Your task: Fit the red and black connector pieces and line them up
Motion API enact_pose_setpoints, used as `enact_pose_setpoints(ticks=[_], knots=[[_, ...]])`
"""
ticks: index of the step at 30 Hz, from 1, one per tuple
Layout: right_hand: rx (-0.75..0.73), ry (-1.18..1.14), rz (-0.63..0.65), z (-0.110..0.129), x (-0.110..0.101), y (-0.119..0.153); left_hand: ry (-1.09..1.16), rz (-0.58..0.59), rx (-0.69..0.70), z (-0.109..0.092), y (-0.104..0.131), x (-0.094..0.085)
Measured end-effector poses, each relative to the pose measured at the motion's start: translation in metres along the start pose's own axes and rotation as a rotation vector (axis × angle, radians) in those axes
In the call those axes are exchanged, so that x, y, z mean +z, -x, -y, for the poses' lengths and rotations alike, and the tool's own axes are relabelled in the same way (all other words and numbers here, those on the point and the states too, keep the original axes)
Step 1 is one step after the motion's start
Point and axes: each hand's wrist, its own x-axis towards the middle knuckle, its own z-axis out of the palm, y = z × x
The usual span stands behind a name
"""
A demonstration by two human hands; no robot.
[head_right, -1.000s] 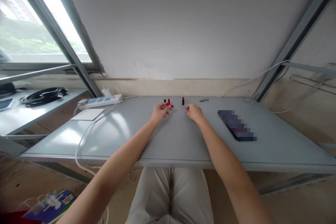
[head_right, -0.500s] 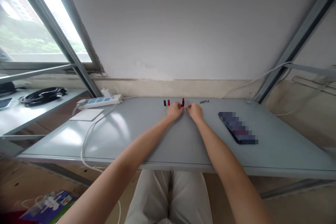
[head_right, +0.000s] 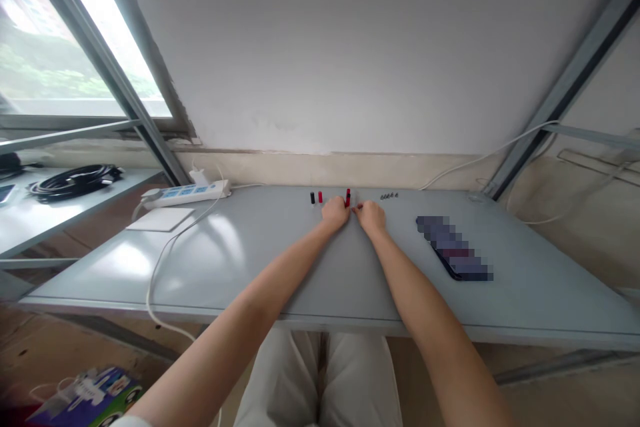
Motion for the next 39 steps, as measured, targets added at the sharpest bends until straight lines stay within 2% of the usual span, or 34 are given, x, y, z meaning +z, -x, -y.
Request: enact_pose_setpoints(ticks=[5,11,14,16,19,21,24,28,33,39], knots=[[0.010,0.000,0.007,-0.001,0.002,0.000,-0.050,0.017,-0.014,-0.004,-0.001,-0.001],[-0.011,0.089,0.017,0.001,-0.004,0.001,-0.161,0.009,0.124,-0.003,0.020,-0.018],[-0.023,0.139,0.042,0.012,-0.013,0.006,-0.188,0.029,0.161,0.008,0.037,-0.037],[-0.081,0.077,0.066,0.024,-0.016,0.012,-0.192,0.008,0.135,0.020,0.047,-0.049],[-0.214,-0.087,0.136,0.047,-0.011,0.017,-0.175,-0.079,0.112,0.039,0.057,-0.063],[-0.232,-0.120,0.172,0.061,-0.002,0.016,-0.157,-0.107,0.095,0.050,0.060,-0.068],[-0.196,-0.100,0.180,0.075,0.014,0.008,-0.128,-0.126,0.064,0.059,0.060,-0.072],[-0.115,-0.041,0.195,0.085,0.029,-0.007,-0.134,-0.104,0.007,0.062,0.057,-0.075],[0.015,-0.028,0.261,0.094,0.029,-0.018,-0.278,-0.032,-0.025,0.059,0.058,-0.078],[-0.004,0.027,0.252,0.102,0.028,-0.019,-0.333,-0.063,0.002,0.057,0.060,-0.079]])
